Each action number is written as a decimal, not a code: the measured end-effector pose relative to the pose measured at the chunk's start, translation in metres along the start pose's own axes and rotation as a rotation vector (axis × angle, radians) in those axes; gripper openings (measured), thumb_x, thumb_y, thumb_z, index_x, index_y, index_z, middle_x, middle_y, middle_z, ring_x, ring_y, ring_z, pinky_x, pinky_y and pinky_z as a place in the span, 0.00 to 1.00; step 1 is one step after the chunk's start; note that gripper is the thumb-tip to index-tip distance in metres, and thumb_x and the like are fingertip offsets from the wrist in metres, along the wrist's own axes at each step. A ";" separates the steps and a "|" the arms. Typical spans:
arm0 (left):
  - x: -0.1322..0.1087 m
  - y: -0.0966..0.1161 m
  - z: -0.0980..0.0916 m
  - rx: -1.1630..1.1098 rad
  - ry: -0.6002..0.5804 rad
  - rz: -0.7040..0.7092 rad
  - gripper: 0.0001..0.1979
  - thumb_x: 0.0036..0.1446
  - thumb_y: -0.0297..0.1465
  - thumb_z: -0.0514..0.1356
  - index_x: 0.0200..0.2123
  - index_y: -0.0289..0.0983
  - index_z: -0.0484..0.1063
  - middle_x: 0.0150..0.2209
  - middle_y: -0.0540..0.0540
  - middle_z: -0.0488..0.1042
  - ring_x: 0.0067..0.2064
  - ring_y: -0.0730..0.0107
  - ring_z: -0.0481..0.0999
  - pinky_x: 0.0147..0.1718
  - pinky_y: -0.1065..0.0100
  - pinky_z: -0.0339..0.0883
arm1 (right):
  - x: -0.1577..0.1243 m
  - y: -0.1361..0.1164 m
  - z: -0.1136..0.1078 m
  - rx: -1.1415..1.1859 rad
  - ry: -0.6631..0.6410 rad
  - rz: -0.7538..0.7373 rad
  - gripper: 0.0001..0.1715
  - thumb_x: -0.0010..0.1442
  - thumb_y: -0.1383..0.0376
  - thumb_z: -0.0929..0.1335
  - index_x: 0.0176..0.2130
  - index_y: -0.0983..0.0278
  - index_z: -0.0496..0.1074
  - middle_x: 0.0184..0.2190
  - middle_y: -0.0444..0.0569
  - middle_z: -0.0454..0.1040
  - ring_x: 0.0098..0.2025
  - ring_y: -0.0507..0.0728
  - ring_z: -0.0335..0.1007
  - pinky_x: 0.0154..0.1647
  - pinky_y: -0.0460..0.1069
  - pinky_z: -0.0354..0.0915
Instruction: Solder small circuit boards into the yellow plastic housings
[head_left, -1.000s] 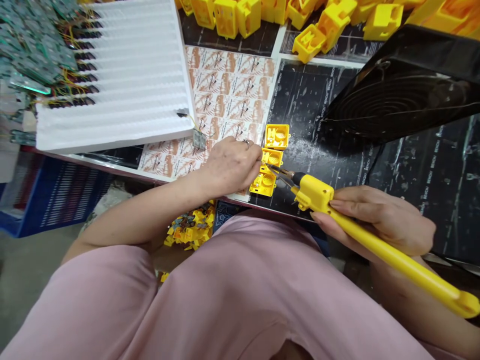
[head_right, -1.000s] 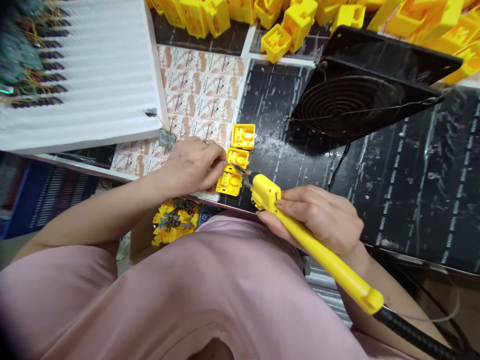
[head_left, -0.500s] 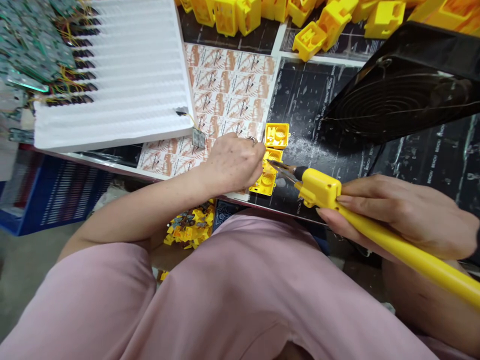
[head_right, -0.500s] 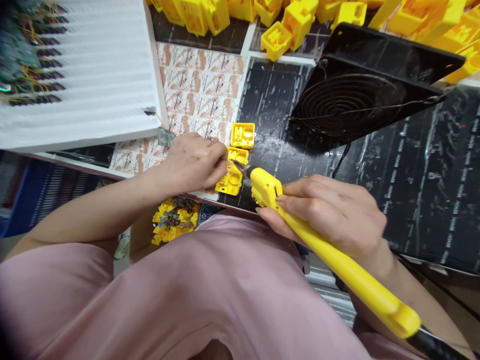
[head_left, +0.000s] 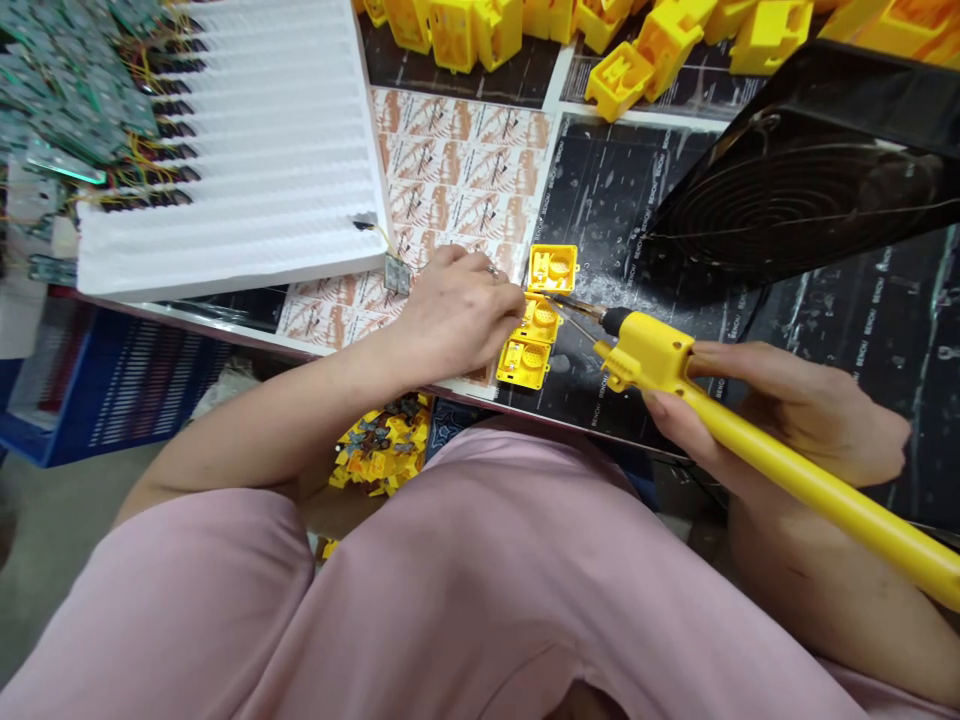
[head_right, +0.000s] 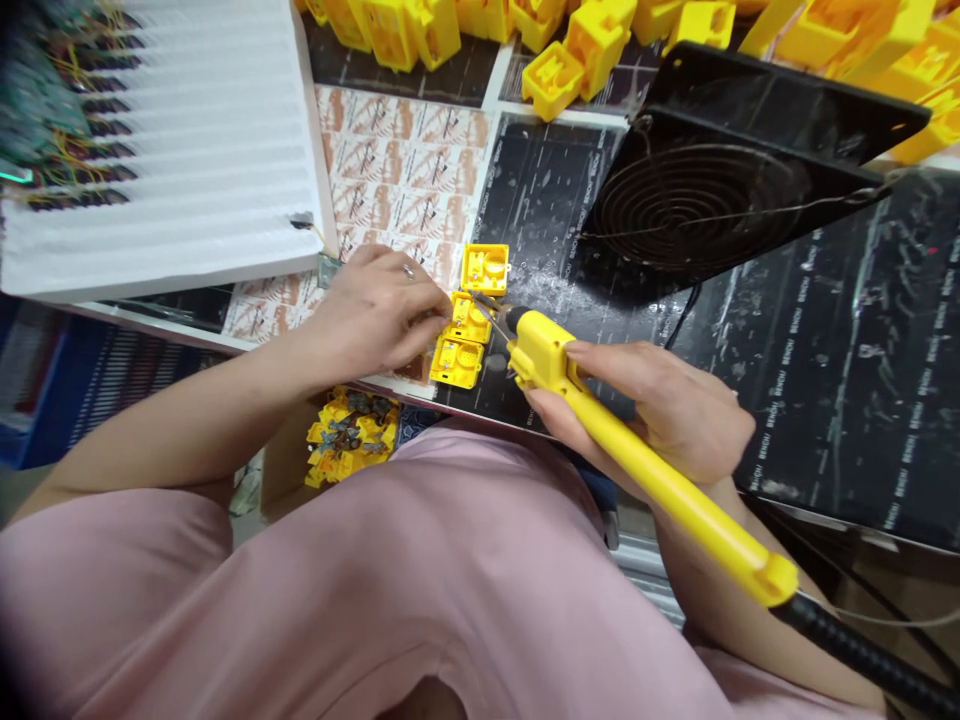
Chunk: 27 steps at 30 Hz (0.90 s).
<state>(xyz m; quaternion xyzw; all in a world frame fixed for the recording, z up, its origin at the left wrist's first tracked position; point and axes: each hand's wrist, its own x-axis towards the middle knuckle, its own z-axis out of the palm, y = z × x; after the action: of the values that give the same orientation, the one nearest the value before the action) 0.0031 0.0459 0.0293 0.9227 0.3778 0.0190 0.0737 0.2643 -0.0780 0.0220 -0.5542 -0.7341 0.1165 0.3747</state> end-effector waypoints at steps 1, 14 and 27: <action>0.000 -0.005 -0.001 -0.052 -0.012 -0.013 0.12 0.62 0.33 0.55 0.36 0.41 0.80 0.35 0.45 0.81 0.43 0.57 0.75 0.49 0.53 0.64 | 0.000 -0.002 0.000 -0.005 0.053 -0.005 0.23 0.57 0.59 0.77 0.51 0.52 0.74 0.40 0.45 0.82 0.35 0.62 0.81 0.32 0.56 0.78; 0.004 -0.017 0.004 -0.232 -0.060 -0.108 0.10 0.62 0.34 0.59 0.40 0.40 0.81 0.36 0.47 0.82 0.44 0.60 0.76 0.53 0.53 0.64 | 0.005 -0.007 -0.001 -0.042 0.074 0.012 0.20 0.58 0.61 0.76 0.51 0.55 0.75 0.37 0.46 0.82 0.31 0.58 0.80 0.32 0.51 0.76; 0.013 -0.003 0.008 -0.125 -0.024 -0.137 0.13 0.60 0.33 0.54 0.37 0.38 0.80 0.32 0.45 0.79 0.40 0.60 0.73 0.55 0.48 0.60 | -0.006 -0.002 0.013 -0.002 0.148 -0.003 0.28 0.57 0.59 0.76 0.56 0.49 0.72 0.41 0.44 0.82 0.32 0.60 0.80 0.29 0.54 0.77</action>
<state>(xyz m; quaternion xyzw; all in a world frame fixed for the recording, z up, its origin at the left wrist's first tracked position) 0.0116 0.0562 0.0208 0.8884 0.4374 0.0263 0.1366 0.2550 -0.0807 0.0118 -0.5606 -0.7052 0.0740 0.4277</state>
